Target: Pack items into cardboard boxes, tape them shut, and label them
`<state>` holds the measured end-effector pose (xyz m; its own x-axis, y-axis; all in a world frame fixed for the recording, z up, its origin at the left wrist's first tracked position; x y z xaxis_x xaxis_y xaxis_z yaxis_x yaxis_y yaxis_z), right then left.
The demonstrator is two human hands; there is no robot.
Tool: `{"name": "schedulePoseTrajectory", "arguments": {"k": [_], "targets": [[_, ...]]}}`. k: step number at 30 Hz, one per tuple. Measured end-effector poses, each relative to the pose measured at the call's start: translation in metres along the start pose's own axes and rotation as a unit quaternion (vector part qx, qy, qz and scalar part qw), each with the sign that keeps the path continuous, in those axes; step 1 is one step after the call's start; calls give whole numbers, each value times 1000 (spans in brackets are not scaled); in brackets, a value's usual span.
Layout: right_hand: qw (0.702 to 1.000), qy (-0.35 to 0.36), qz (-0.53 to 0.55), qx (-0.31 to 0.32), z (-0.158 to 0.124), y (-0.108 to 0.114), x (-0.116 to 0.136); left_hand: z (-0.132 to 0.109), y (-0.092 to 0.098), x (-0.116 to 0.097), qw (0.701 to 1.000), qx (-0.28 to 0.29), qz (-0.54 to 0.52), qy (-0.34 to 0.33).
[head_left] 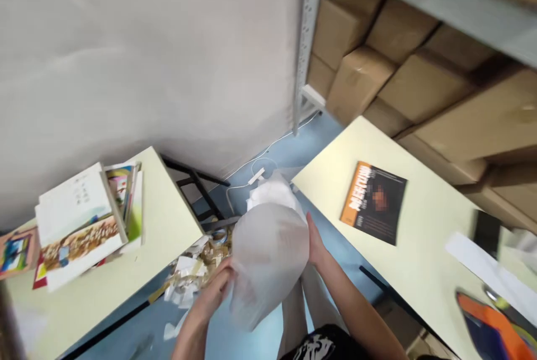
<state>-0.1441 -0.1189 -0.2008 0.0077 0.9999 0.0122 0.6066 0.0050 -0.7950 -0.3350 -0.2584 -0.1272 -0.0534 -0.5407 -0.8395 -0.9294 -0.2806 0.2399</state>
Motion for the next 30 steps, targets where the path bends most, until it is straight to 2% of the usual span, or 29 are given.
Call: {"name": "schedulePoseTrajectory", "arguments": {"k": [2, 3, 6, 8, 10, 12, 14, 17, 19, 21, 23, 26, 28, 30], "targets": [[998, 63, -15, 16, -49, -14, 16, 9, 1, -23, 1000, 6, -2, 12], [994, 102, -32, 5, -71, -16, 24, 16, -2, -39, 1000, 19, 2, 8], [961, 249, -64, -104, -129, -5, 42, 40, -24, -96, 994, 101, 24, -33], [911, 357, -41, -201, -165, 9, 50, 56, -47, -134, 985, 157, 12, -70], [853, 446, -12, -270, -200, 20, 53, 75, -70, -165, 981, 163, -4, -109], [803, 516, 0, -298, -234, 25, 54, 93, -97, -188, 979, 148, -29, -141], [760, 577, 10, -299, -264, 28, 53, 109, -128, -202, 976, 130, -76, -157], [704, 642, 58, -299, -296, 41, 50, 118, -187, -205, 974, 130, -141, -123], [679, 660, 101, -304, -305, 56, 46, 114, -233, -195, 972, 172, -148, -66], [672, 657, 146, -308, -303, 75, 43, 106, -274, -183, 967, 212, -139, -27], [673, 647, 186, -306, -295, 93, 39, 101, -305, -174, 971, 206, -117, -44], [670, 639, 228, -301, -282, 116, 39, 106, -329, -170, 980, 149, 11, -131], [671, 629, 242, -308, -273, 129, 41, 116, -335, -171, 974, 112, 112, -165], [676, 605, 255, -335, -264, 143, 45, 126, -334, -170, 967, 69, 182, -163]]}}
Point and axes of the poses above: each hand's wrist, its own z-axis towards the middle knuckle, its own y-axis out of the back of the hand, x = y × z, the point moved 4 cm from there along z, towards the middle knuckle, and after that the axes turned 9 degrees about -y, right-handed, at the moved point
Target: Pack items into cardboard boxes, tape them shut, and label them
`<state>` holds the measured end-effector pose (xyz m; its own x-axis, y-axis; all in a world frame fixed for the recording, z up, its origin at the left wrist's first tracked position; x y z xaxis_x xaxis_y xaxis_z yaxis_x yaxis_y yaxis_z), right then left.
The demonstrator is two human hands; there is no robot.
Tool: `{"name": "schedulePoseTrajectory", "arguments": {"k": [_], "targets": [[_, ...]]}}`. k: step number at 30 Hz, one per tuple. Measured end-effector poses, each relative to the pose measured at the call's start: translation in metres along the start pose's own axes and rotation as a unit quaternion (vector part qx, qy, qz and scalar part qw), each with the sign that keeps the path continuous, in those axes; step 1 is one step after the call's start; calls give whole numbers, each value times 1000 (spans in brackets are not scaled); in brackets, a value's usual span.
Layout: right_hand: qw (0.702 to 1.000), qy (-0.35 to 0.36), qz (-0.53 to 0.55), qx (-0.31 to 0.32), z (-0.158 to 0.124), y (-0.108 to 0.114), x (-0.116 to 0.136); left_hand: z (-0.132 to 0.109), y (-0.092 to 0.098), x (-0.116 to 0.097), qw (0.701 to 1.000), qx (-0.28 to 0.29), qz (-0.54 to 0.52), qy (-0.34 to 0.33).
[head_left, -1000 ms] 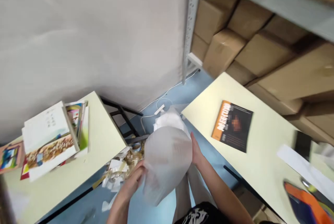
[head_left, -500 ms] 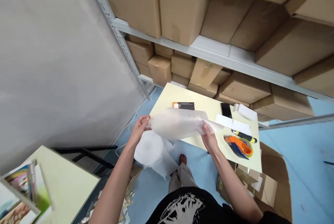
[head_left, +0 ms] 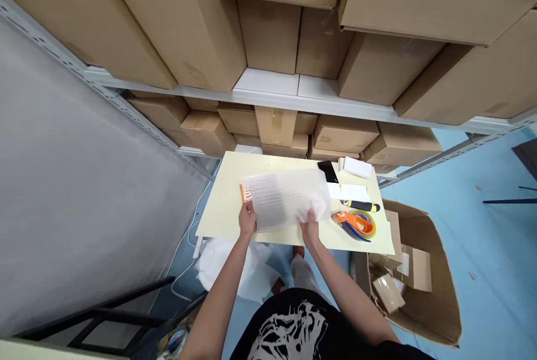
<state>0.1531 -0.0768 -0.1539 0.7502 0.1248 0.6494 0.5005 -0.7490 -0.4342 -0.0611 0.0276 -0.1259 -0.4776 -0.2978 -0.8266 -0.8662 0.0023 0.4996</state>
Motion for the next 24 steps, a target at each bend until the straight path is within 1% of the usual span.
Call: {"name": "schedulePoseTrajectory", "arguments": {"k": [2, 4, 7, 10, 12, 13, 14, 16, 18, 21, 22, 24], "targets": [[999, -19, -20, -33, 14, 6, -8, 6, 3, 6, 997, -40, 61, 36], [997, -38, -34, -56, 27, 12, -14, 8, 3, 12, 987, -77, 120, 78], [994, -60, -56, -70, 43, 22, -21, 9, -5, 19, 971, -109, 170, 128], [991, -74, -77, -79, 52, 29, -25, 16, -13, 24, 967, -103, 177, 154], [990, -78, -84, -83, 55, 30, -26, 24, -11, 26, 973, -79, 159, 149], [990, -78, -86, -85, 55, 30, -27, 28, -7, 26, 977, -68, 147, 139], [989, -78, -86, -87, 55, 29, -28, 33, 0, 26, 981, -62, 137, 124], [990, -77, -84, -88, 54, 26, -29, 40, 21, 23, 986, -70, 123, 90], [990, -76, -82, -88, 53, 22, -30, 45, 51, 20, 987, -94, 119, 61], [989, -79, -86, -94, 51, 19, -34, 51, 102, 15, 982, -146, 110, 39], [988, -81, -89, -97, 50, 18, -35, 52, 118, 12, 982, -170, 83, 30], [987, -84, -97, -99, 49, 17, -38, 53, 141, 4, 977, -210, -32, 2]]}}
Point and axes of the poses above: each hand's wrist, its own z-axis towards the middle knuckle, its own y-axis out of the back of the hand, x = y × z, the point moved 4 cm from there along z, towards the middle knuckle, and after that the axes turned 9 degrees about -y, right-handed, at the moved point
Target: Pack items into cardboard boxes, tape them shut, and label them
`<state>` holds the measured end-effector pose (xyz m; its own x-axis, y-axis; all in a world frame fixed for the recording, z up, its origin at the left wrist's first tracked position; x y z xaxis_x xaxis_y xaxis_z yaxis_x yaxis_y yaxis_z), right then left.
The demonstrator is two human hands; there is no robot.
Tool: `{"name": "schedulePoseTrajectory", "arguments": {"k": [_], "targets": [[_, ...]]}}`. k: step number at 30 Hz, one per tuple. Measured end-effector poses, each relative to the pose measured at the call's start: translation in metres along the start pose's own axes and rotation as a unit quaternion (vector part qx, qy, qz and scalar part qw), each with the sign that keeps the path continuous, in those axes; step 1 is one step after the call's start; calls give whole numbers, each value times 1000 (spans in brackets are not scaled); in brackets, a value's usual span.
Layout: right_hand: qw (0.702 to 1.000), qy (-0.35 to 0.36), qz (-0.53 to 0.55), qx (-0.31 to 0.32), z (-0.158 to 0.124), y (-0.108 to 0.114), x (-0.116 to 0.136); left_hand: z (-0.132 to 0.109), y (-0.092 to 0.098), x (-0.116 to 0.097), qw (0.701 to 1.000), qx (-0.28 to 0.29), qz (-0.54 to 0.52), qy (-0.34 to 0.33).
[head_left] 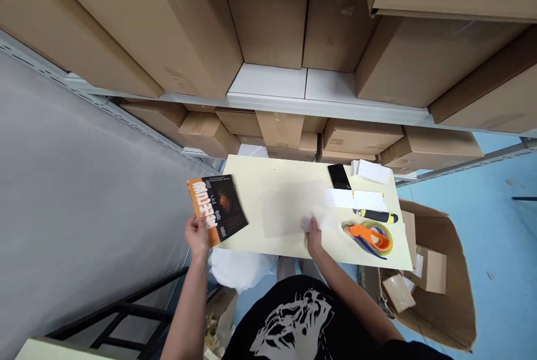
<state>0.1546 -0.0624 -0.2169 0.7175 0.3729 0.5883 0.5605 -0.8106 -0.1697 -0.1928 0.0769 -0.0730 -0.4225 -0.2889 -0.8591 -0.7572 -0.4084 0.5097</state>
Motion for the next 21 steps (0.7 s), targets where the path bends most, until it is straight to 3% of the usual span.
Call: {"name": "schedulePoseTrajectory", "arguments": {"k": [2, 4, 8, 11, 14, 18, 21], "targets": [[1000, 0, -8, 2, 0, -1, -2, 1, 5, -12, 991, -3, -131, 8], [1000, 3, -13, 5, -1, -3, -3, -7, -7, -25, 976, 37, -213, 32], [1000, 9, -8, 19, -3, -8, 0, -43, -67, -35, 941, 160, -283, 97], [999, 12, 0, 39, -6, -10, 5, -75, -122, -17, 919, 249, -273, 134], [998, 10, 8, 55, -10, -8, 11, -97, -155, 15, 928, 257, -216, 161], [998, 22, -35, 51, -14, -6, 22, -106, -167, 47, 946, 228, -171, 155], [982, 109, -154, 8, -16, -5, 37, -108, -168, 59, 956, 220, -138, 137]]}}
Point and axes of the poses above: each hand's wrist, its own z-axis towards the middle knuckle, its own y-axis out of the back of the hand, x = y × z, the point moved 4 cm from there along z, towards the middle knuckle, and after that the axes turned 9 degrees about -y, right-handed, at the moved point
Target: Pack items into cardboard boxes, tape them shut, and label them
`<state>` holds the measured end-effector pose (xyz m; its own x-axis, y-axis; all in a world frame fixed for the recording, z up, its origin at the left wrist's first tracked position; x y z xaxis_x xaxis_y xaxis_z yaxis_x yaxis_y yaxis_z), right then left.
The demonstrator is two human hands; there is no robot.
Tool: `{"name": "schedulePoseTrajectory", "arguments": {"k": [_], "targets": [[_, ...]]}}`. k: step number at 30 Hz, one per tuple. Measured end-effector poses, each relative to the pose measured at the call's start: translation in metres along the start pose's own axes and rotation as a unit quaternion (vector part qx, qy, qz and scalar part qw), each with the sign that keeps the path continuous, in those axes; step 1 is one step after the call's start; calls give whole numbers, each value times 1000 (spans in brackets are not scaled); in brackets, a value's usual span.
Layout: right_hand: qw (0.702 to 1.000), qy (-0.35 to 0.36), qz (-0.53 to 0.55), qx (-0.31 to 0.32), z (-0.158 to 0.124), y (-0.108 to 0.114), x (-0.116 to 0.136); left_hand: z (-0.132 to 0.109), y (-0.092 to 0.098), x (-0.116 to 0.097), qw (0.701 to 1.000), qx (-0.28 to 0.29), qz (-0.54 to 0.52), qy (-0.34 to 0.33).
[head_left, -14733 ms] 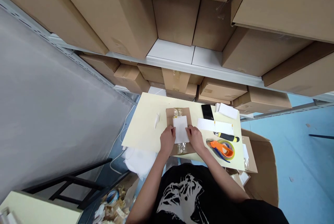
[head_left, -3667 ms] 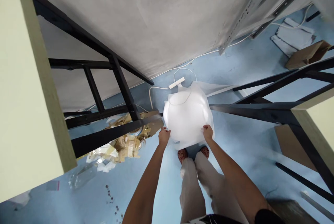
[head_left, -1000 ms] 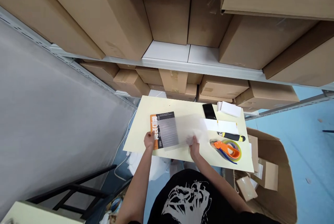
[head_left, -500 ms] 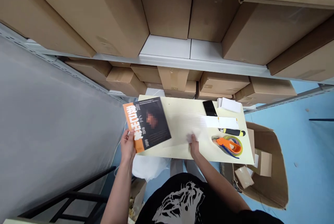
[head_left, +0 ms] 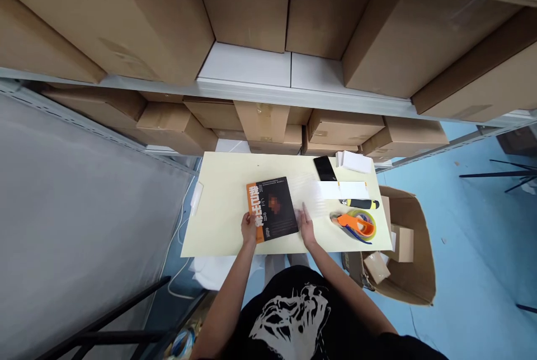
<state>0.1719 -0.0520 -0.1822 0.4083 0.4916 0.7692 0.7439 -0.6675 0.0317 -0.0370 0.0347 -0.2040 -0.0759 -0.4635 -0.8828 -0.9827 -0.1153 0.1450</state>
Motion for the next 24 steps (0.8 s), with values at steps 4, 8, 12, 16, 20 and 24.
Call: {"name": "schedulePoseTrajectory", "arguments": {"k": [4, 8, 12, 16, 20, 24], "targets": [[977, 120, -175, 9, -4, 2, 14, -1, 1, 9, 998, -26, 58, -9], [898, 228, -362, 104, -17, -9, 13, -2, 1, 11, 992, -42, 114, -13], [774, 323, -518, 170, -30, -35, 0, -10, -1, -2, 984, -48, 164, -46], [699, 351, -604, 152, -37, -50, -11, -30, -9, -31, 944, -72, 283, -157], [732, 339, -565, 173, -39, -51, -5, -45, -33, -56, 848, 31, 450, -277], [899, 191, -389, 64, -17, -39, 11, -46, -39, -60, 828, 68, 504, -237]]}}
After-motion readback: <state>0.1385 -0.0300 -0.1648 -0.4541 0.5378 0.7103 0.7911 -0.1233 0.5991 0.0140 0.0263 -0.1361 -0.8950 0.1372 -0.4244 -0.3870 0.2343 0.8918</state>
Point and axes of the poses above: each hand's wrist, its own z-axis towards the middle knuckle, its own y-axis out of the back of the hand, x = y × z, the point moved 4 cm from there along z, towards the middle knuckle, and after that the axes turned 9 degrees about -y, right-handed, at the moved point
